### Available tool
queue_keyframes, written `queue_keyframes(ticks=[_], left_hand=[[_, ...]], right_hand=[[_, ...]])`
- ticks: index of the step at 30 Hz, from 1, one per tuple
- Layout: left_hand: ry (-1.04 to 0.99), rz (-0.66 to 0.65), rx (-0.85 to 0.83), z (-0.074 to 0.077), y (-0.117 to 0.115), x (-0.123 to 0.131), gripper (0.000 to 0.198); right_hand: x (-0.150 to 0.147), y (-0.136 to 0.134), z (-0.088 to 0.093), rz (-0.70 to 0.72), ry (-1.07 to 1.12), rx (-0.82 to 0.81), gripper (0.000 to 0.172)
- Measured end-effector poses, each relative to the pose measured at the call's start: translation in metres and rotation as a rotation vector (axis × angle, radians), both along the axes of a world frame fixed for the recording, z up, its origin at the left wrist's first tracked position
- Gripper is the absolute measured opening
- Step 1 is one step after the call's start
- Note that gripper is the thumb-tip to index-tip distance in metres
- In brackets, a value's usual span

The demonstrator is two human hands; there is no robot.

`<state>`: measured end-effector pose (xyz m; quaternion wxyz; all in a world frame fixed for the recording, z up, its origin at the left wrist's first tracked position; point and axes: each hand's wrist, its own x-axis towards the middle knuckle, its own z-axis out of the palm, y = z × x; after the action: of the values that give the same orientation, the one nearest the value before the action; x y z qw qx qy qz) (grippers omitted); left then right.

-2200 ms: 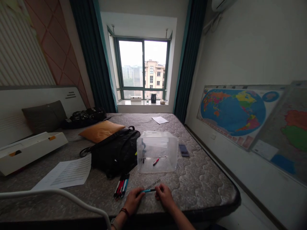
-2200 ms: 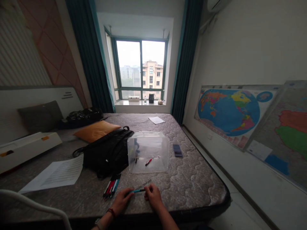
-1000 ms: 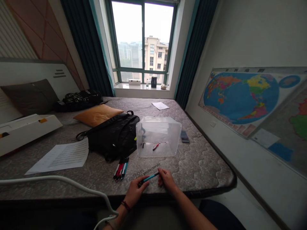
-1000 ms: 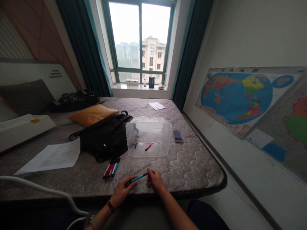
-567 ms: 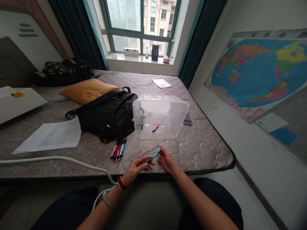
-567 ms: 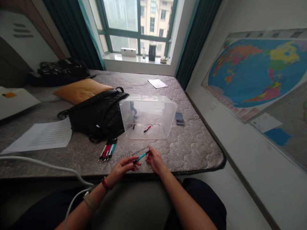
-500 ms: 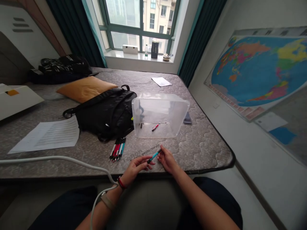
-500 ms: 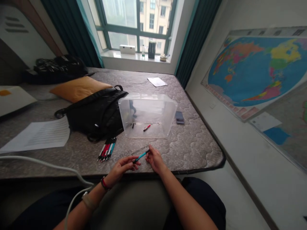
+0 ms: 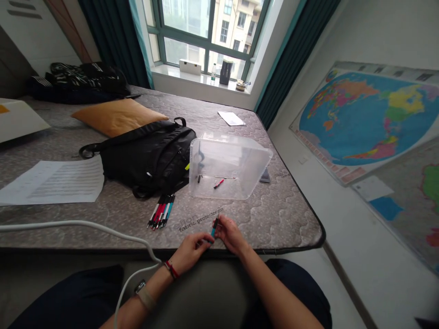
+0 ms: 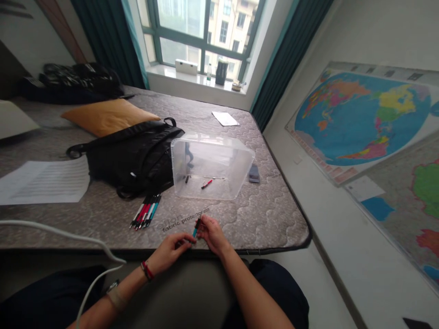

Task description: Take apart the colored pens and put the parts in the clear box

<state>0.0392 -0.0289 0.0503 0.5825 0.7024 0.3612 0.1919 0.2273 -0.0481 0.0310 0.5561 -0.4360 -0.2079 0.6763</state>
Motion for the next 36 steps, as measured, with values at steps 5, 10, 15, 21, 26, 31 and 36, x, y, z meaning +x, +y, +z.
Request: queue_keyframes(ticks=[5,10,15,21,26,31,36], left_hand=[[-0.109,0.137,0.099,0.005,0.003,-0.005,0.021],[-0.119,0.18,0.093,0.01,0.008,-0.009,0.021],[-0.118,0.183,0.098,0.007,0.008,-0.01,0.021],[-0.08,0.229,0.124,0.002,0.009,-0.008,0.027],[-0.069,0.307,0.047,-0.006,0.011,-0.006,0.036],[-0.066,0.233,0.032,-0.005,0.012,-0.005,0.026],[-0.064,0.176,0.106,0.005,0.013,-0.005,0.027]], right_hand=[[-0.001,-0.003,-0.001,0.056,0.068,0.015,0.036],[0.001,-0.001,-0.005,0.012,0.065,-0.015,0.025],[0.001,0.0,-0.006,0.025,0.063,-0.009,0.025],[0.001,0.001,-0.007,0.038,0.067,-0.019,0.026],[0.0,0.002,-0.007,0.044,0.035,-0.035,0.027],[-0.004,0.0,-0.007,0.063,-0.054,-0.033,0.032],[0.0,0.009,-0.007,0.11,-0.222,-0.049,0.037]])
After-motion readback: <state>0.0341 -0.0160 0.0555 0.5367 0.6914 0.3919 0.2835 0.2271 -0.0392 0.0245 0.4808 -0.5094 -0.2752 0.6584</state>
